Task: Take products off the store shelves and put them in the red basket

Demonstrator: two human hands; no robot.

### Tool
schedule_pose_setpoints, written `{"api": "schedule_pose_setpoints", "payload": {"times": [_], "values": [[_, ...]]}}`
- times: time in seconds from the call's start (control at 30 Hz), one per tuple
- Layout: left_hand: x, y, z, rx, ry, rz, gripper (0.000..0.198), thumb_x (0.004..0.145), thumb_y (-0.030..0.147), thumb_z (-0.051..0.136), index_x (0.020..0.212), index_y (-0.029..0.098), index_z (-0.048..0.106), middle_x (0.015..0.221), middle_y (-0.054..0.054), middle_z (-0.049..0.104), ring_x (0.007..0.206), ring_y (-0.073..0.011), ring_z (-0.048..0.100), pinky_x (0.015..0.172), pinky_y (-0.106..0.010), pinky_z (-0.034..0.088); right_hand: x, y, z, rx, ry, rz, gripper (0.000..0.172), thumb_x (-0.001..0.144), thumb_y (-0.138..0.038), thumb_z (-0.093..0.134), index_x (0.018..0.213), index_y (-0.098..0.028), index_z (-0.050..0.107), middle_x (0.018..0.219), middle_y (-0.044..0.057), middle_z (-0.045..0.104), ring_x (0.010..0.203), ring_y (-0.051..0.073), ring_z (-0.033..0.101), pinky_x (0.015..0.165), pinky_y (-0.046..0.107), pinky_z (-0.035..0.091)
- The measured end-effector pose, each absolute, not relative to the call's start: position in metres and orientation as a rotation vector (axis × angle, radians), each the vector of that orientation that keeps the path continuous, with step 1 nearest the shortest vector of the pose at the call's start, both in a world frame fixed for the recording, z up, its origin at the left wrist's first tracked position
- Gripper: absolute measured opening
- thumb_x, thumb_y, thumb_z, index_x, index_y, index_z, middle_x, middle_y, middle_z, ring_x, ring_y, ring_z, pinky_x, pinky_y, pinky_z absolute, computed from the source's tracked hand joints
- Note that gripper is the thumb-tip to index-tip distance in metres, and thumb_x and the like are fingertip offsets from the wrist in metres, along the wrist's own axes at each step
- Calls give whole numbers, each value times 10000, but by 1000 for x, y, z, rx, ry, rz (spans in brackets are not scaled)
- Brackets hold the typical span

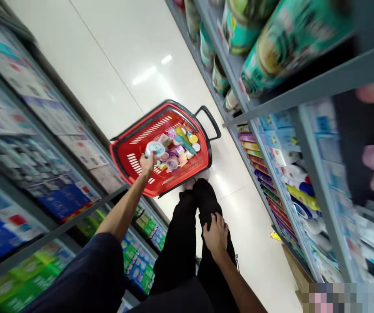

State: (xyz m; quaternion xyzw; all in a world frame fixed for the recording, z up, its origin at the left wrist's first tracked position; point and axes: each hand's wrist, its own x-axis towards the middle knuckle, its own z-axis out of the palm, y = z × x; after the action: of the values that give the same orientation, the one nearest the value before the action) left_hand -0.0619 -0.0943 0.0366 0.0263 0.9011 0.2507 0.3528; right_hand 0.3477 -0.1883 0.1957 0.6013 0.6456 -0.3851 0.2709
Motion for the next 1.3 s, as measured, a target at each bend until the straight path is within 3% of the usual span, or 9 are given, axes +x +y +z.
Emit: {"api": "schedule_pose_setpoints", "payload": {"times": [0.2, 0.37, 0.47, 0.63, 0.77, 0.93, 1.03, 1.17, 1.3], "values": [[-41, -159, 254, 212, 2195, 683, 354, 863, 470, 674, 974, 135, 645, 761, -6, 650, 695, -161, 585, 677, -280, 476, 332, -213, 257, 1684, 1629, -1261, 533, 943, -176, 495, 1443, -28, 609, 1606, 261, 506, 1539, 385, 421, 1278, 608, 251], [34, -205, 402, 384, 1899, 743, 501, 730, 597, 756, 946, 158, 651, 686, 17, 625, 584, -142, 556, 584, -275, 453, 335, -228, 357, 1768, 1664, -1605, 426, 927, -170, 528, 1292, -60, 718, 1325, 213, 744, 1223, 266, 726, 1126, 407, 521], [93, -215, 461, 475, 1702, 749, 528, 703, 616, 767, 950, 160, 671, 668, 19, 614, 545, -132, 536, 549, -272, 443, 350, -237, 424, 1894, 1743, -1829, 451, 1004, -289, 484, 1386, -130, 664, 1319, 156, 758, 1137, 229, 761, 1033, 386, 592], [188, -219, 535, 708, 1374, 682, 545, 738, 598, 778, 1037, 147, 708, 690, 10, 619, 556, -123, 525, 556, -263, 437, 404, -262, 538, 2417, 1887, -2020, 608, 1081, -482, 435, 1621, -204, 411, 1624, 158, 526, 1404, 238, 607, 1158, 435, 520], [259, -229, 592, 935, 1133, 559, 561, 802, 641, 717, 1073, 151, 695, 792, -21, 658, 604, -131, 548, 593, -272, 468, 457, -309, 608, 2791, 2087, -2000, 636, 996, -488, 654, 1557, -226, 509, 1572, 147, 573, 1336, 253, 630, 1181, 455, 492], [375, -263, 636, 1138, 933, 354, 603, 822, 739, 679, 1008, 167, 713, 847, -55, 714, 658, -171, 617, 684, -320, 547, 537, -388, 631, 3443, 1963, -1611, 616, 959, -455, 700, 1508, -211, 567, 1462, 146, 641, 1241, 241, 651, 1083, 418, 549], [459, -309, 649, 1219, 883, 262, 759, 784, 795, 696, 1182, 149, 689, 819, -67, 737, 667, -192, 656, 698, -335, 563, 598, -448, 627, 3802, 1672, -1480, 574, 964, -462, 685, 1467, -199, 597, 1403, 138, 678, 1175, 231, 670, 1062, 407, 554], [571, -369, 670, 1271, 690, 248, 986, 771, 711, 801, 1545, 201, 465, 1215, -153, 758, 965, -245, 729, 776, -317, 583, 695, -515, 641, 4110, 1337, -1382, 541, 970, -494, 671, 1407, -180, 620, 1372, 142, 699, 1147, 237, 686, 1025, 401, 564], [669, -401, 700, 1434, 570, 294, 912, 768, 572, 881, 1531, 228, 520, 1542, -167, 562, 1314, -303, 624, 959, -342, 582, 794, -549, 681, 4278, 1414, -1165, 502, 969, -510, 698, 1358, -200, 629, 1361, 134, 698, 1209, 251, 668, 1022, 398, 554]]}}
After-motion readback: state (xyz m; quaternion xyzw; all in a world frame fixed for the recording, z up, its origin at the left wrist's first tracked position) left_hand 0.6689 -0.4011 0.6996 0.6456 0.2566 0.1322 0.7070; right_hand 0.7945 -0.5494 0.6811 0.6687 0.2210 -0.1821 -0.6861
